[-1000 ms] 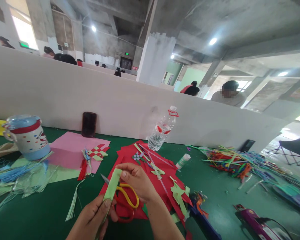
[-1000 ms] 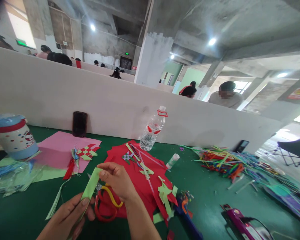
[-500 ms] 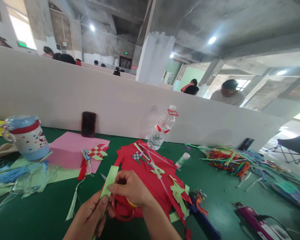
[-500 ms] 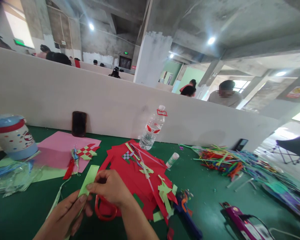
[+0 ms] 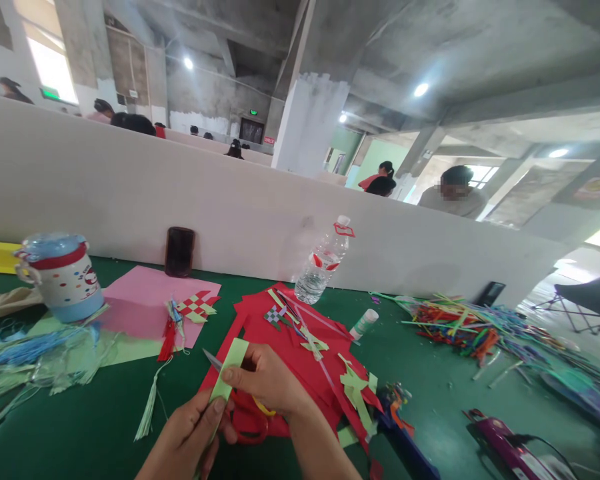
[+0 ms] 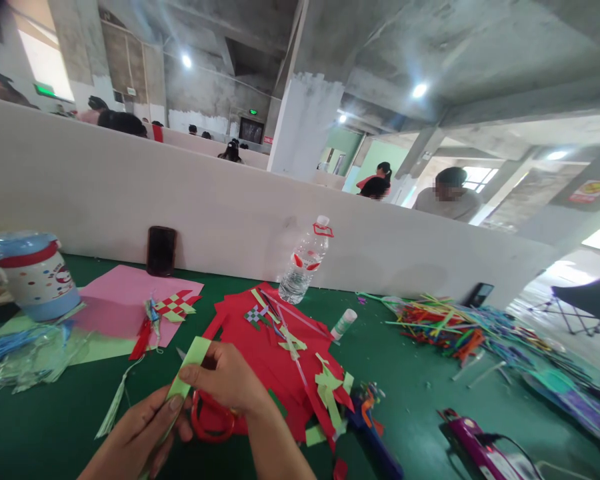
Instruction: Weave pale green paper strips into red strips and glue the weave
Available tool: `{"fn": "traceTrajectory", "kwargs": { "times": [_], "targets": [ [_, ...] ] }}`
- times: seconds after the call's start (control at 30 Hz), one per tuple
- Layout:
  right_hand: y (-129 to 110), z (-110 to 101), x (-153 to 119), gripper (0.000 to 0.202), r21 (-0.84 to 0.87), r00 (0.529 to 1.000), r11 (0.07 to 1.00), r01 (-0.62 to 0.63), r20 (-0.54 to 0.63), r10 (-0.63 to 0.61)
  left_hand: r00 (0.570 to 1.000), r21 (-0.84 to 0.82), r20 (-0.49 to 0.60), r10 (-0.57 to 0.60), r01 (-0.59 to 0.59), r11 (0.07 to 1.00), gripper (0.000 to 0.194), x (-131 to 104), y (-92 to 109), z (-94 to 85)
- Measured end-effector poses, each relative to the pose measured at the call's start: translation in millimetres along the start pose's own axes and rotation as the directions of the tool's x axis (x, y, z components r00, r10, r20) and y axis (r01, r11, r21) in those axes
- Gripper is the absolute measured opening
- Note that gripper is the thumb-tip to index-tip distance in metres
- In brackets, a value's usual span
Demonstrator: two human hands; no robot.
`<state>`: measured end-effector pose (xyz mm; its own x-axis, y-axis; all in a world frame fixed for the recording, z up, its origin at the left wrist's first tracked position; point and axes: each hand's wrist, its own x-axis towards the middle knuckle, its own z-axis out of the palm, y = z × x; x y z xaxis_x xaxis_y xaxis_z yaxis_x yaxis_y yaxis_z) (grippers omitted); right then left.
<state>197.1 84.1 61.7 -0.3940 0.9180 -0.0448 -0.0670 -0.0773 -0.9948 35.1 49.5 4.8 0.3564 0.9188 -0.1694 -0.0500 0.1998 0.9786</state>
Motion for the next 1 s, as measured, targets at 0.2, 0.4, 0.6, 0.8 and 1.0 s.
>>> {"fn": "traceTrajectory", "kwargs": {
  "times": [0.2, 0.4, 0.6, 0.8, 1.0],
  "targets": [
    [10, 11, -10, 0.043, -0.062, 0.995, 0.998, 0.003, -0.102, -0.009, 0.996, -0.023, 0.087, 0.002, 0.0, 1.0, 0.056, 1, -4, 2.4],
    [15, 23, -33, 0.049, -0.073, 0.976, 0.997, -0.013, -0.219, -0.003, 0.978, -0.026, 0.196, -0.064, 0.07, 0.997, 0.06, -2, -6, 6.1],
    [20, 22, -50, 0.048, -0.075, 0.944, 0.997, 0.016, -0.327, -0.04, 0.956, 0.029, 0.27, -0.115, 0.111, 0.993, 0.058, -9, -2, 9.9],
    [23, -2, -67, 0.048, -0.095, 0.897, 0.995, 0.029, -0.437, -0.067, 0.92, 0.082, 0.313, -0.237, 0.222, 0.972, 0.054, -25, -14, 8.6],
    [28, -26, -85, 0.047, -0.11, 0.866, 0.994, 0.029, -0.494, -0.08, 0.887, 0.156, 0.323, -0.33, 0.295, 0.943, 0.049, -51, -24, -3.7]
  ]
}}
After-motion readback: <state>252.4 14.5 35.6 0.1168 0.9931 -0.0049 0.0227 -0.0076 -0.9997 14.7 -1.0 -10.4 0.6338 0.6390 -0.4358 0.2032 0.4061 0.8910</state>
